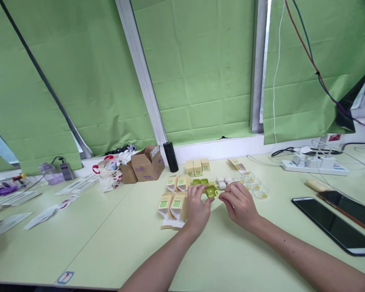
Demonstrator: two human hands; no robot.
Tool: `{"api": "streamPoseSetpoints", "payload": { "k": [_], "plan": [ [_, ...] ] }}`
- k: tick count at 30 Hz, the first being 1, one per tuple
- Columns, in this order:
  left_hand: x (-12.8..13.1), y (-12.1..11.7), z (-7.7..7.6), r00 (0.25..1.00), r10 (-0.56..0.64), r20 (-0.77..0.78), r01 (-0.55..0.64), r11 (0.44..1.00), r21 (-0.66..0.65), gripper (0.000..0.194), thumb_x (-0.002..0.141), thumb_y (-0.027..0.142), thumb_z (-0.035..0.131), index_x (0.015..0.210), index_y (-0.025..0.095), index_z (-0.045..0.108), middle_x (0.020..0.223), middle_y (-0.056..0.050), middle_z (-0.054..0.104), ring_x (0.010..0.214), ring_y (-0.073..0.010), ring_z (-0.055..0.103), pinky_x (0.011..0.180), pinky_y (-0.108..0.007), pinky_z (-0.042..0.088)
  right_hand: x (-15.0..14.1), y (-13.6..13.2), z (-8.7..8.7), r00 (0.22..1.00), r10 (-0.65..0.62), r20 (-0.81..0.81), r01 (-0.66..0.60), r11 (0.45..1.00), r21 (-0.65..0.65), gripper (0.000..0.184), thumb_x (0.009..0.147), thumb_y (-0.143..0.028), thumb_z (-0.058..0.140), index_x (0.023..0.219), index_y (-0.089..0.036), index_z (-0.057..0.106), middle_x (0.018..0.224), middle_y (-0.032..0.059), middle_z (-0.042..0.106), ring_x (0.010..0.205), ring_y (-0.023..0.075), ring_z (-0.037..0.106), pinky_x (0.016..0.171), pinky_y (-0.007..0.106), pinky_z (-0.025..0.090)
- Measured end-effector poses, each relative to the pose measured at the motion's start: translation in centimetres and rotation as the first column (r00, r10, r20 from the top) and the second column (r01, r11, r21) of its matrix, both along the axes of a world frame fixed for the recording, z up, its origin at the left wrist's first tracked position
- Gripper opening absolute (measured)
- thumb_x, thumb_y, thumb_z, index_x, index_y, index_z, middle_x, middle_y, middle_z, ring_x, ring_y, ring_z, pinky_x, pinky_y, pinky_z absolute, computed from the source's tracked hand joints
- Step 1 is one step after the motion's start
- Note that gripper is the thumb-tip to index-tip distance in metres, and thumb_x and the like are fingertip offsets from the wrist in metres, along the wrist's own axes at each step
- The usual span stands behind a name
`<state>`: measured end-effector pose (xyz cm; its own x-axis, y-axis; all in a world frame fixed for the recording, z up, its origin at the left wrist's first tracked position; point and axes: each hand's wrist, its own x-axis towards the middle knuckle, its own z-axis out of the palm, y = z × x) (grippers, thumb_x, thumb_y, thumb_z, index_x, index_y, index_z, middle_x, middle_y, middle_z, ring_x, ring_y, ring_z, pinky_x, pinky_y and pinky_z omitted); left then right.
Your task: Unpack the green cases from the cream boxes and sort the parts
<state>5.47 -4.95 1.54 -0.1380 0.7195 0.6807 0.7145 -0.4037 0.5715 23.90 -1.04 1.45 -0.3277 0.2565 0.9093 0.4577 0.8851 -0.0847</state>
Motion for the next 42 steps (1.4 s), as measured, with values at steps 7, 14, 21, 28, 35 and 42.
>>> {"api": "streamPoseSetpoints", "payload": {
  "k": [7,14,21,28,35,42],
  "plan": [
    [-0.3,0.5,0.2,0.97,0.103,0.222,-0.097,0.995,-0.039,0.038,0.087,0.02,0.073,0.124,0.026,0.065,0.124,-0.007,0.063,0.113,-0.0248,0.061,0.099,-0.042,0.051,0.3,1.6,-0.9,0.999,-0.009,0.038,0.012,0.998,-0.064,0.02,0.099,-0.008,0.053,0.093,-0.021,0.066,0.09,0.0061,0.071,0.09,0.0219,0.059,0.076,0.035,0.042],
    [-0.3,0.5,0.1,0.947,0.109,0.304,-0.101,0.994,-0.042,0.041,0.092,0.03,0.067,0.132,0.024,0.061,0.123,-0.009,0.064,0.102,-0.0214,0.062,0.088,-0.034,0.052,-0.5,4.0,-2.4,0.961,-0.183,0.205,0.216,0.965,-0.15,0.024,0.096,-0.008,0.055,0.083,-0.02,0.071,0.081,0.005,0.074,0.085,0.021,0.057,0.077,0.034,0.034],
    [0.0,0.4,0.2,0.942,0.081,0.327,-0.072,0.997,-0.038,0.035,0.094,0.031,0.065,0.128,0.024,0.06,0.123,-0.008,0.066,0.101,-0.0207,0.062,0.086,-0.034,0.049,-1.8,5.7,-2.3,0.846,-0.264,0.463,0.377,0.91,-0.17,0.021,0.09,-0.007,0.06,0.081,-0.02,0.075,0.088,0.0068,0.076,0.097,0.024,0.054,0.085,0.038,0.031],
    [-0.1,0.5,0.0,0.939,0.084,0.334,-0.073,0.996,-0.045,0.032,0.094,0.033,0.065,0.124,0.024,0.061,0.123,-0.009,0.067,0.1,-0.0213,0.062,0.085,-0.035,0.048,-2.8,6.1,-2.4,0.824,-0.279,0.493,0.41,0.894,-0.18,0.02,0.095,-0.017,0.06,0.086,-0.02,0.078,0.1,0.0103,0.072,0.104,0.0269,0.051,0.088,0.039,0.032],
    [0.0,0.5,0.2,0.935,0.062,0.35,-0.047,0.998,-0.053,0.028,0.095,0.033,0.063,0.121,0.024,0.06,0.121,-0.008,0.068,0.099,-0.0208,0.062,0.085,-0.034,0.047,-2.8,6.5,-2.5,0.835,-0.259,0.486,0.413,0.878,-0.243,0.02,0.093,-0.014,0.061,0.086,-0.02,0.078,0.1,0.01,0.071,0.104,0.0262,0.05,0.088,0.039,0.032],
    [0.0,0.3,0.4,0.933,0.057,0.355,-0.034,0.997,-0.071,0.02,0.096,0.035,0.061,0.113,0.024,0.063,0.114,-0.008,0.07,0.096,-0.021,0.062,0.084,-0.035,0.048,-2.8,6.4,-2.6,0.854,-0.245,0.46,0.393,0.882,-0.259,0.021,0.093,-0.013,0.06,0.086,-0.021,0.078,0.099,0.0104,0.072,0.104,0.0266,0.051,0.088,0.039,0.032]
  ]
}}
